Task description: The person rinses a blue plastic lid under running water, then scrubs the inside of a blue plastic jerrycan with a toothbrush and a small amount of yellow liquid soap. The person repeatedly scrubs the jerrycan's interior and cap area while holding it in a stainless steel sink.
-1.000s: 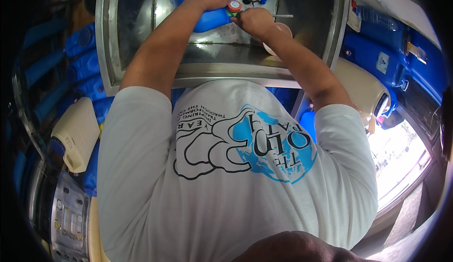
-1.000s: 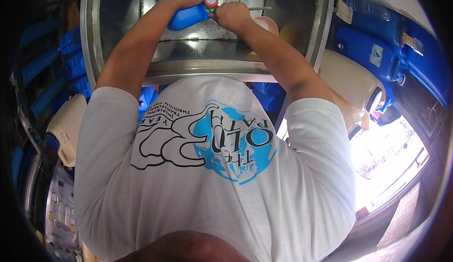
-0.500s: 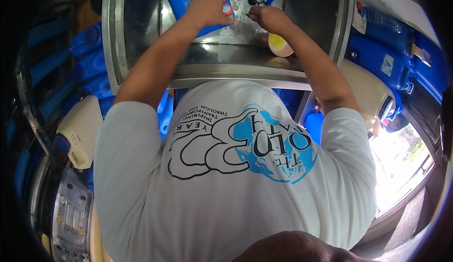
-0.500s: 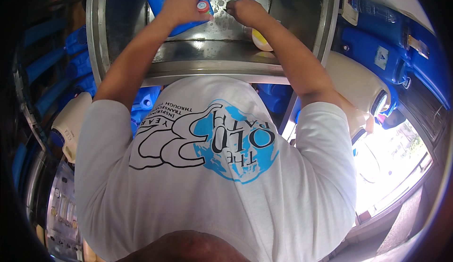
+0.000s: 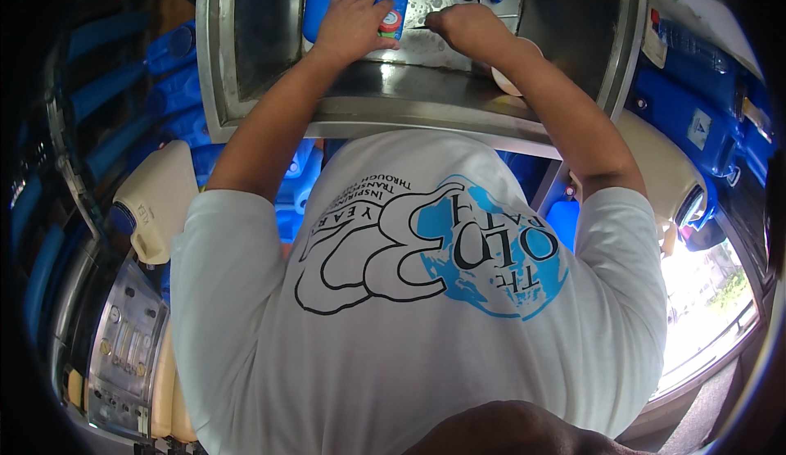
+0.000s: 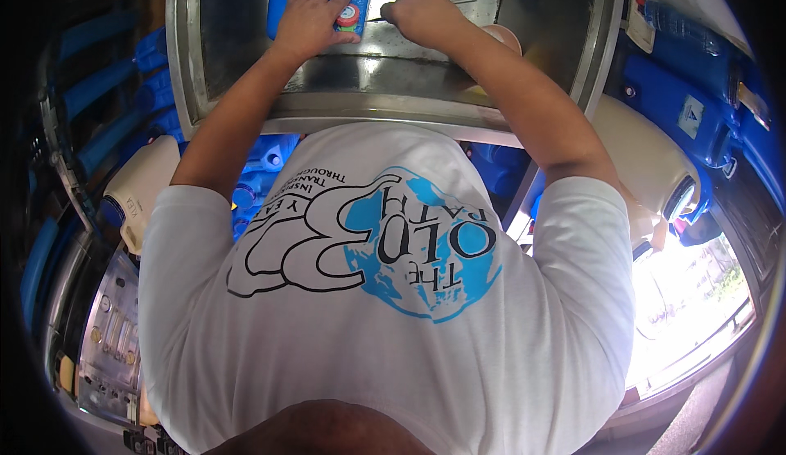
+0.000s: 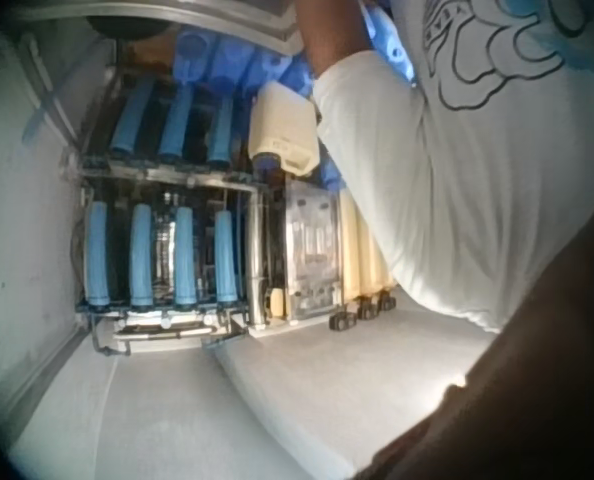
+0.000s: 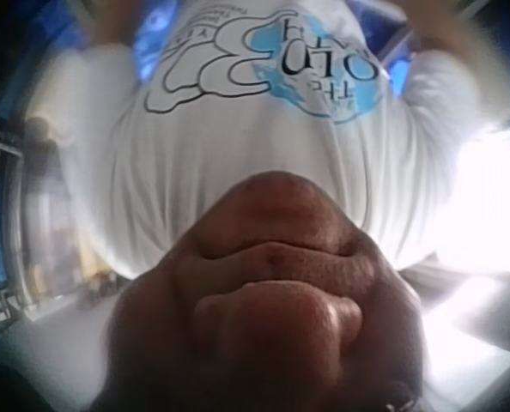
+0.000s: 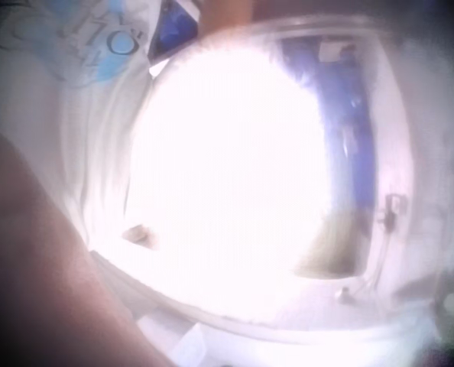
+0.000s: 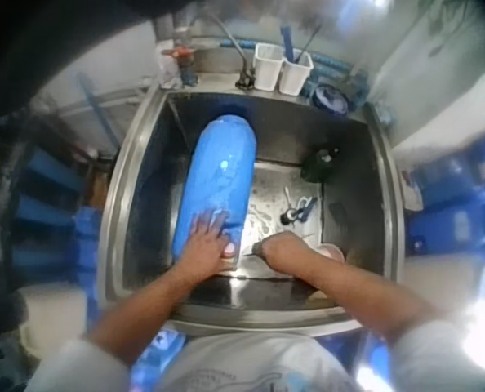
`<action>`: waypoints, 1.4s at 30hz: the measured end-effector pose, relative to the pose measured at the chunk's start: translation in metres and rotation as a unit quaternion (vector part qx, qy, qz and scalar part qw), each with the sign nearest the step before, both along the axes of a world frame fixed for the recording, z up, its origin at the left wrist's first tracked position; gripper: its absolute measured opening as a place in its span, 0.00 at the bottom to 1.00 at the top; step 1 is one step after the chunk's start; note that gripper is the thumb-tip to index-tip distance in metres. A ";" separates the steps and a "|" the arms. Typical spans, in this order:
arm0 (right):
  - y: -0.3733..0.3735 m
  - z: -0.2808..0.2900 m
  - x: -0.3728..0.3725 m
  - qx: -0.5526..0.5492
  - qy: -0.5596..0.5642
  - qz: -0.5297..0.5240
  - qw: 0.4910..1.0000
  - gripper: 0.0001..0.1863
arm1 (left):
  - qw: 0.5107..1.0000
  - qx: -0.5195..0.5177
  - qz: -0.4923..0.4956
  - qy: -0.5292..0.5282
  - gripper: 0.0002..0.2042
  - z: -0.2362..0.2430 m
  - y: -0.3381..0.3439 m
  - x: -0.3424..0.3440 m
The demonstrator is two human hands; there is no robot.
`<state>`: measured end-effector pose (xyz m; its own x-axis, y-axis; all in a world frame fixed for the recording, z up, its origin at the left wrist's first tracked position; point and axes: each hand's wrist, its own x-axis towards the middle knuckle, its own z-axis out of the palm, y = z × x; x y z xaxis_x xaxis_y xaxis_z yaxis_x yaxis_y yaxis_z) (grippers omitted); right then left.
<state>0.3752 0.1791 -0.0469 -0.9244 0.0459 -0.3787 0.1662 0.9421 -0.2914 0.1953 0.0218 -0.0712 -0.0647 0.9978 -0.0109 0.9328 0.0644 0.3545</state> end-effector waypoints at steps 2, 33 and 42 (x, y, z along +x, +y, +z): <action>-0.010 -0.006 -0.004 -0.002 0.035 -0.004 0.999 0.10 | 1.000 0.006 0.008 0.007 0.25 -0.007 -0.003 0.000; -0.052 -0.020 -0.024 -0.070 -0.034 -0.075 0.994 0.14 | 0.999 0.008 0.006 0.051 0.27 -0.021 -0.012 -0.018; -0.057 -0.019 -0.027 -0.053 -0.034 -0.067 0.996 0.13 | 0.999 0.003 0.017 0.030 0.27 -0.015 -0.011 -0.016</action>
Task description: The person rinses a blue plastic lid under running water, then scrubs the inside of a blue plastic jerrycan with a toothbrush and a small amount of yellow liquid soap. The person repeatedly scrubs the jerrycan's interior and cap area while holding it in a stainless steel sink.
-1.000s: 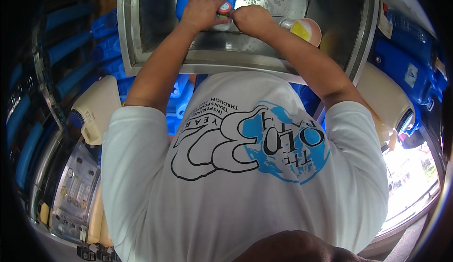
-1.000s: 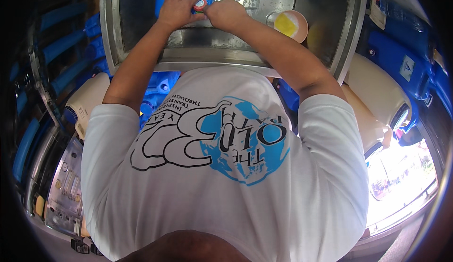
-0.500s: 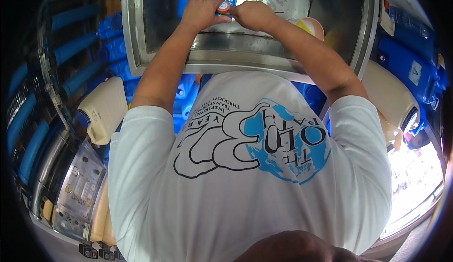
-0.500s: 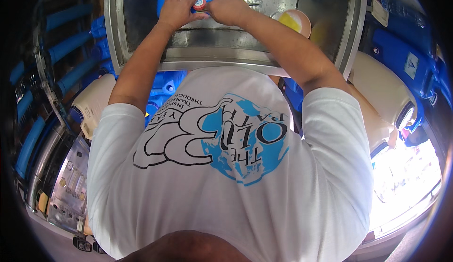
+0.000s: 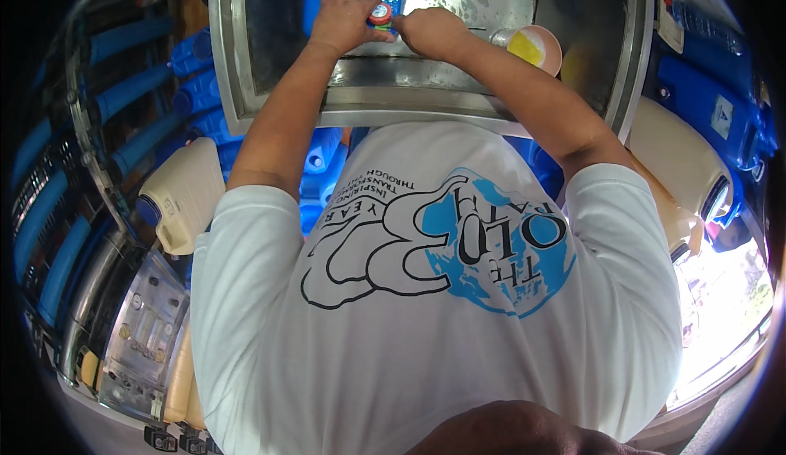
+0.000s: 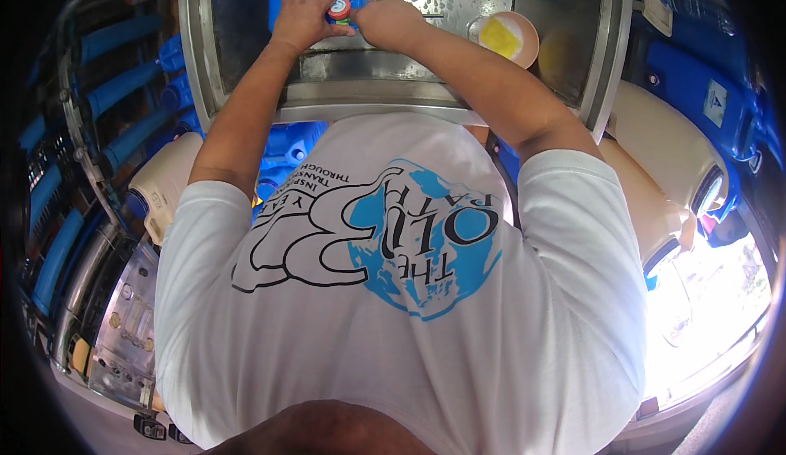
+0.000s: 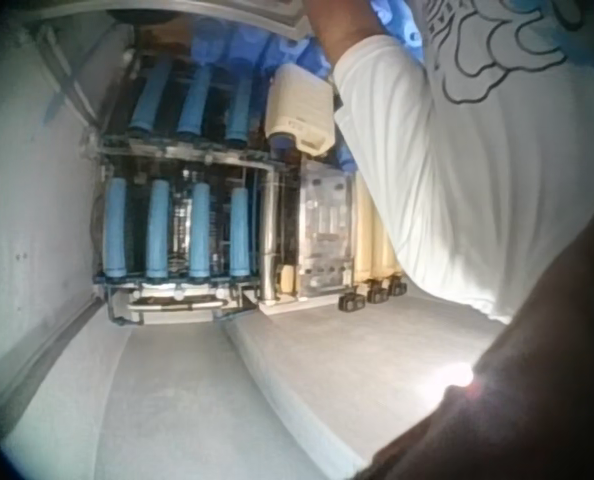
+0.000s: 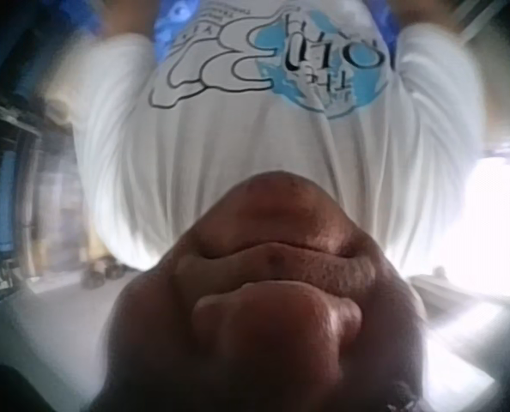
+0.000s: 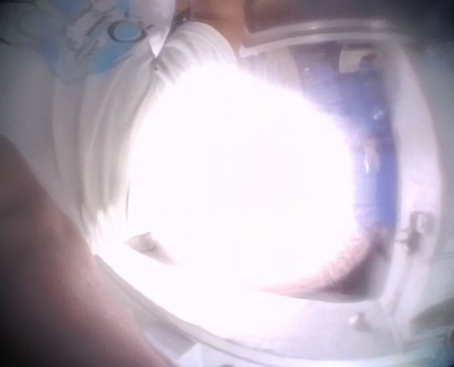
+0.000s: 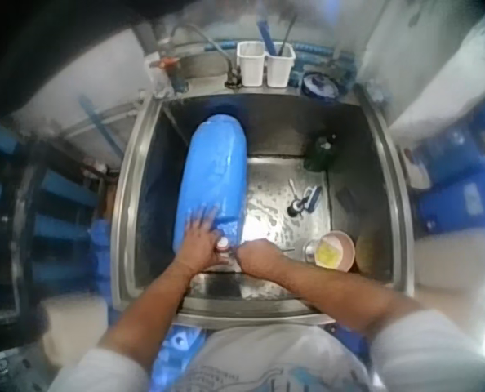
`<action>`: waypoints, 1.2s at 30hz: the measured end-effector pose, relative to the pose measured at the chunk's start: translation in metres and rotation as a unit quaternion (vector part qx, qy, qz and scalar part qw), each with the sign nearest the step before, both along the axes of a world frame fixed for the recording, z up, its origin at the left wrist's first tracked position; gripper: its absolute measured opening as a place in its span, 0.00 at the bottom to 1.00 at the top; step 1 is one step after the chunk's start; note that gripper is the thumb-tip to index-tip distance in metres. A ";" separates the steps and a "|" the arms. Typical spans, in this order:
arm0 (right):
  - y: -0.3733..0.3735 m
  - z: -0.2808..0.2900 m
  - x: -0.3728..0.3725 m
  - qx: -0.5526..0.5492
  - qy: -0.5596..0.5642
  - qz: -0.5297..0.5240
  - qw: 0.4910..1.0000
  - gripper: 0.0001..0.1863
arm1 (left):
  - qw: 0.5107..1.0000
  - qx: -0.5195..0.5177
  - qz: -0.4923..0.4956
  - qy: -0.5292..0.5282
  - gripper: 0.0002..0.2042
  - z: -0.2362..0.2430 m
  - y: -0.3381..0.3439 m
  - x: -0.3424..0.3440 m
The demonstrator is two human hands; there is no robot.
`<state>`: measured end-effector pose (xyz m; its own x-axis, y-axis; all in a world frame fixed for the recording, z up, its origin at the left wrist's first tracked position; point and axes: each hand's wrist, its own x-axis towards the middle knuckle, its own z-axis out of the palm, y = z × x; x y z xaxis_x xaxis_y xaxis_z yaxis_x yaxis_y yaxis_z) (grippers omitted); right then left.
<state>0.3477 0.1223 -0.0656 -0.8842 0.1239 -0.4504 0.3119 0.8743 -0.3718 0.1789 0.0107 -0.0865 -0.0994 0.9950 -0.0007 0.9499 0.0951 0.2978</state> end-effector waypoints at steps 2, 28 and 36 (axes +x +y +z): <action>0.001 0.003 -0.001 0.000 -0.006 0.004 1.000 0.13 | 1.000 -0.014 0.005 -0.015 0.28 0.005 0.005 0.002; 0.012 0.023 -0.017 0.017 -0.017 0.009 1.000 0.12 | 0.999 0.004 0.036 0.004 0.26 0.004 0.001 0.002; 0.023 0.005 0.001 -0.005 0.014 0.004 1.000 0.13 | 0.999 -0.005 0.034 0.004 0.27 0.006 0.008 0.003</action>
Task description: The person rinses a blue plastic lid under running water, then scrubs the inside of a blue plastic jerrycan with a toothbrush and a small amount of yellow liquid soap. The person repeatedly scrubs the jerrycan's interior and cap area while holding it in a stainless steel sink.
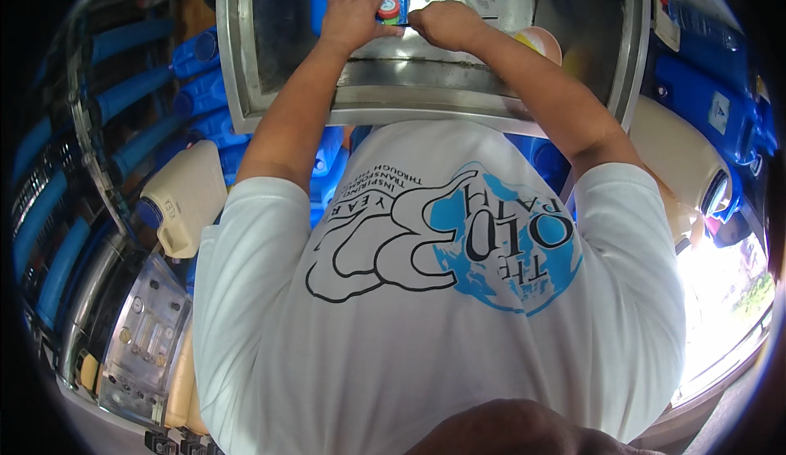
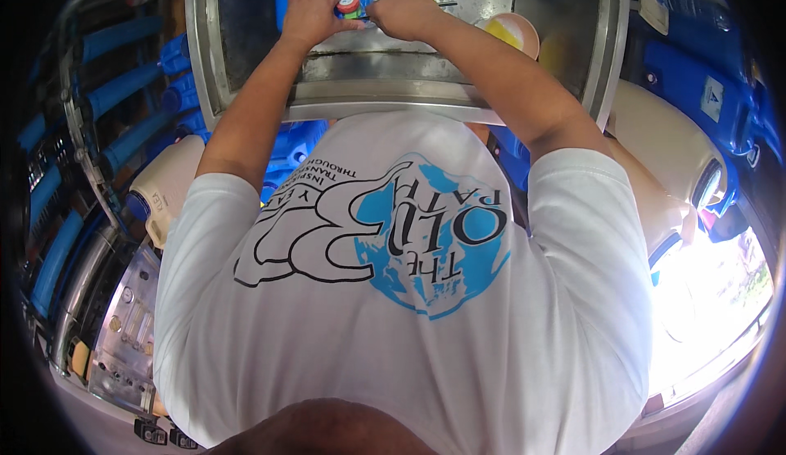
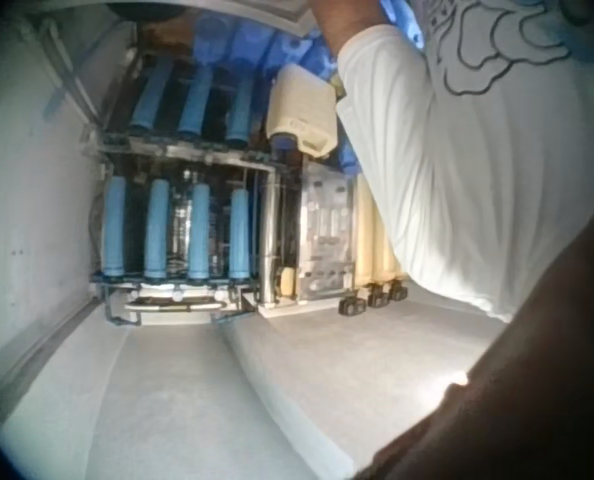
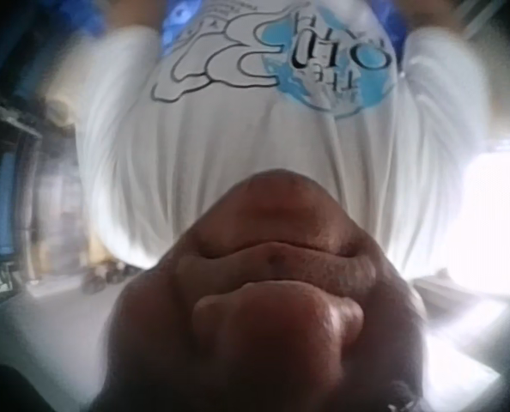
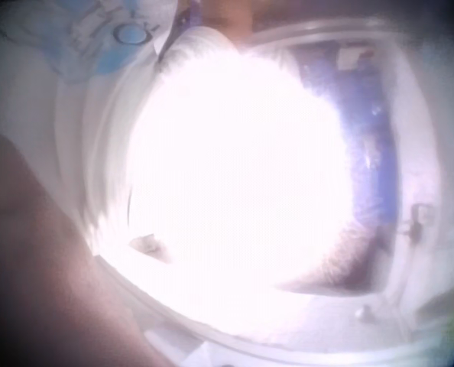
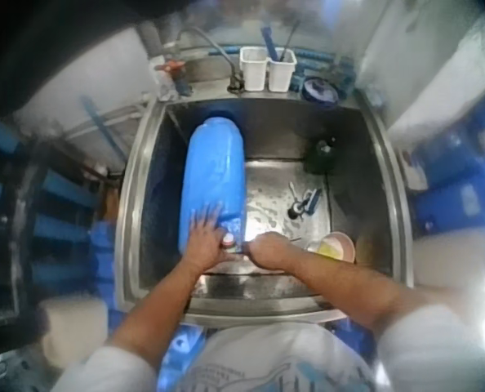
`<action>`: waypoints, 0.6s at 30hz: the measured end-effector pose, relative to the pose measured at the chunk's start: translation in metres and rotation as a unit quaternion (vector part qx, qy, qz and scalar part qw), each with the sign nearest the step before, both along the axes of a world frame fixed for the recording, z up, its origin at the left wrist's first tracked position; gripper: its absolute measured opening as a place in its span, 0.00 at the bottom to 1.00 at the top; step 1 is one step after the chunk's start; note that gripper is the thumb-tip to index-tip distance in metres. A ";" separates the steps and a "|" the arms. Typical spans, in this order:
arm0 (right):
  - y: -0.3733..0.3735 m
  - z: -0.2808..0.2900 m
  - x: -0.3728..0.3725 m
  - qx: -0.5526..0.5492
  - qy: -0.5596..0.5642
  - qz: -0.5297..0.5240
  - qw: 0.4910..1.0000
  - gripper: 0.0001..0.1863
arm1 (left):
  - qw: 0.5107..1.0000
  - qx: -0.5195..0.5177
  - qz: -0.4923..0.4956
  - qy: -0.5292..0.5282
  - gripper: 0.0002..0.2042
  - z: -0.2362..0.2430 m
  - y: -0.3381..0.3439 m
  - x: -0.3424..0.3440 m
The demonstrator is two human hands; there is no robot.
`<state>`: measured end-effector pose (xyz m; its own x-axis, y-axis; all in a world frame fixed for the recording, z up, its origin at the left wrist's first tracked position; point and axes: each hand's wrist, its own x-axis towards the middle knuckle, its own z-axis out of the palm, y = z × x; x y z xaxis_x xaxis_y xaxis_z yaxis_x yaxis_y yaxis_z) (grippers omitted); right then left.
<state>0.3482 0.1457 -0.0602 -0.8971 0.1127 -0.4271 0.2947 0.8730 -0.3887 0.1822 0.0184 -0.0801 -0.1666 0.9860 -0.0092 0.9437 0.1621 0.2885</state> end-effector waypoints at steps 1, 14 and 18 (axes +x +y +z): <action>-0.005 -0.003 0.000 0.010 0.006 -0.011 1.000 0.13 | 1.000 0.004 -0.005 0.014 0.27 -0.006 -0.003 -0.001; -0.016 -0.009 -0.007 0.013 0.000 -0.014 1.000 0.12 | 1.000 0.007 0.008 -0.013 0.27 0.001 -0.001 0.001; -0.002 -0.010 0.006 -0.015 -0.043 0.102 0.994 0.11 | 1.000 0.005 0.014 -0.002 0.25 0.002 0.003 -0.001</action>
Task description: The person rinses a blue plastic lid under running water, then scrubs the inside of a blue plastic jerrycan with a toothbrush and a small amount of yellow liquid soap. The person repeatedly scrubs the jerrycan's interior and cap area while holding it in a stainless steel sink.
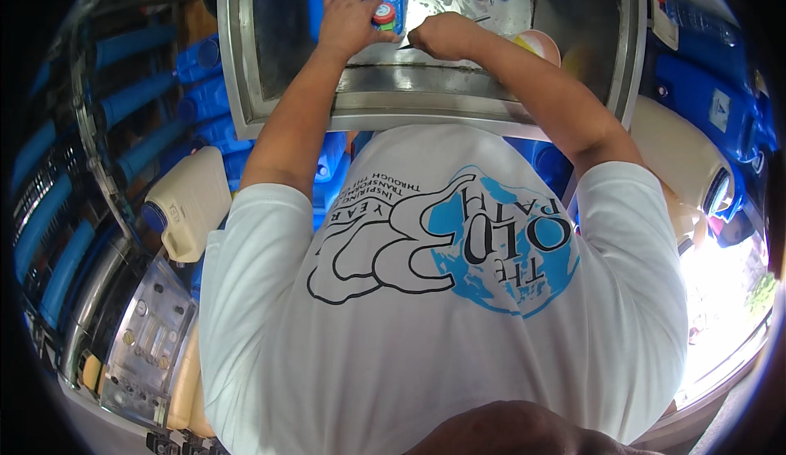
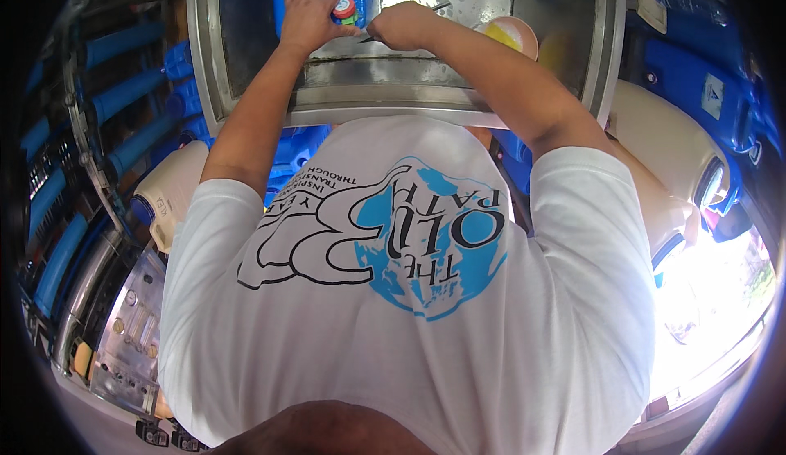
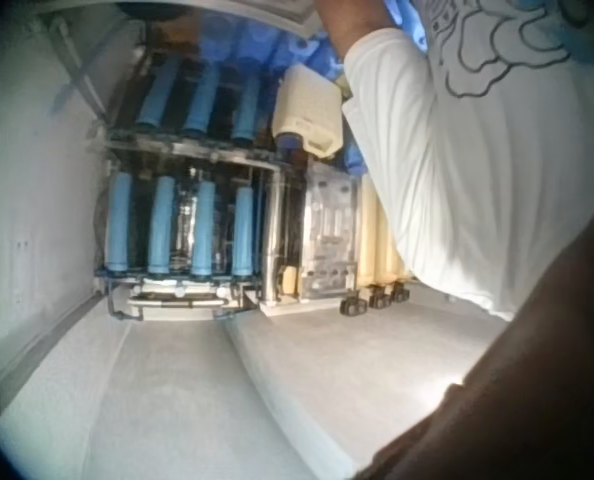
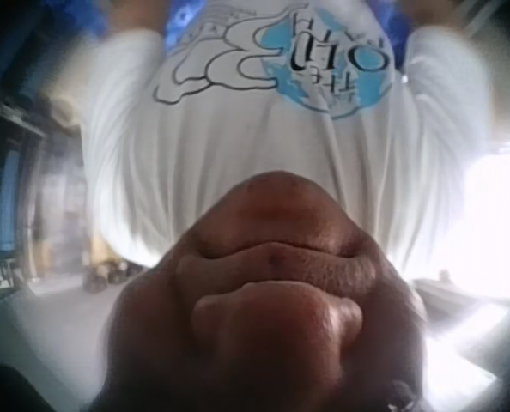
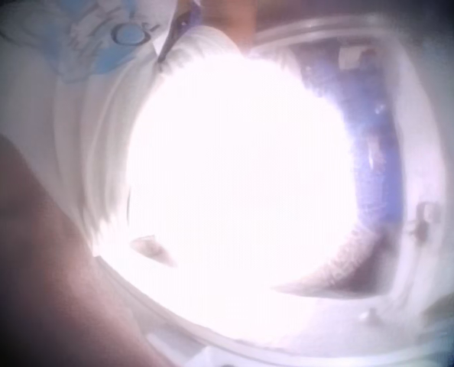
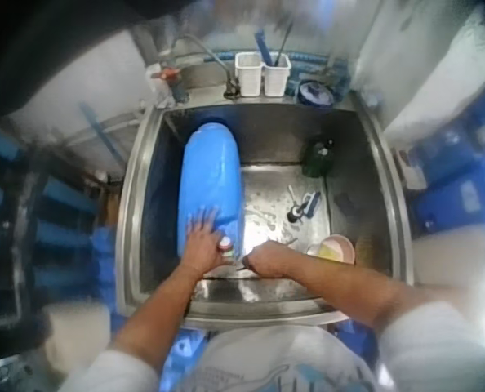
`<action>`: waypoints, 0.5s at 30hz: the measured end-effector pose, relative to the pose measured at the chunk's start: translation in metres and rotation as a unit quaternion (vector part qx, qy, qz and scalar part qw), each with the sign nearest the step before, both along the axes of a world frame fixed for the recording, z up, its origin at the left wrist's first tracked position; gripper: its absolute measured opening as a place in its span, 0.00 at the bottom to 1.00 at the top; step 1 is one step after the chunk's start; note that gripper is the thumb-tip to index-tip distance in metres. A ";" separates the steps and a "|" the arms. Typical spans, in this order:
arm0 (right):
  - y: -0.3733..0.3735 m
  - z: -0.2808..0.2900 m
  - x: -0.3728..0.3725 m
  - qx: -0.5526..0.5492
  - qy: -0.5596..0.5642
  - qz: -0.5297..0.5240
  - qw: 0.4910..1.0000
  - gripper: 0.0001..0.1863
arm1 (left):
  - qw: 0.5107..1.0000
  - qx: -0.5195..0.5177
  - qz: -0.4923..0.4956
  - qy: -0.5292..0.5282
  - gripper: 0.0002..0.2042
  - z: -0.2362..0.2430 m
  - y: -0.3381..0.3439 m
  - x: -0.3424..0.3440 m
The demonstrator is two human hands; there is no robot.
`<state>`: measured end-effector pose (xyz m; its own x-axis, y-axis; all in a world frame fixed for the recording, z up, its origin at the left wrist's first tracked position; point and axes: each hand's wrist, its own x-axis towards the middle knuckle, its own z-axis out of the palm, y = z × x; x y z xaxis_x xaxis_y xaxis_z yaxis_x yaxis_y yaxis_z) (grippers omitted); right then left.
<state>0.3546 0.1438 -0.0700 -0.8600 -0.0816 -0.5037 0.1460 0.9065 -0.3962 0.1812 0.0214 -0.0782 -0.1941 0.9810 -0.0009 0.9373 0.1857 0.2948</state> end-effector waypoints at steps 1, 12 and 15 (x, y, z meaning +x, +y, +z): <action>0.001 -0.008 0.006 -0.014 0.030 -0.037 0.999 0.12 | 1.000 -0.011 0.004 -0.001 0.25 0.001 -0.001 -0.001; -0.001 -0.011 0.042 -0.057 0.157 -0.353 0.920 0.13 | 0.999 -0.014 0.045 -0.012 0.28 0.011 -0.005 -0.002; -0.008 -0.010 0.041 -0.072 0.262 -0.346 0.898 0.12 | 0.996 0.025 0.081 -0.011 0.35 0.008 -0.012 0.002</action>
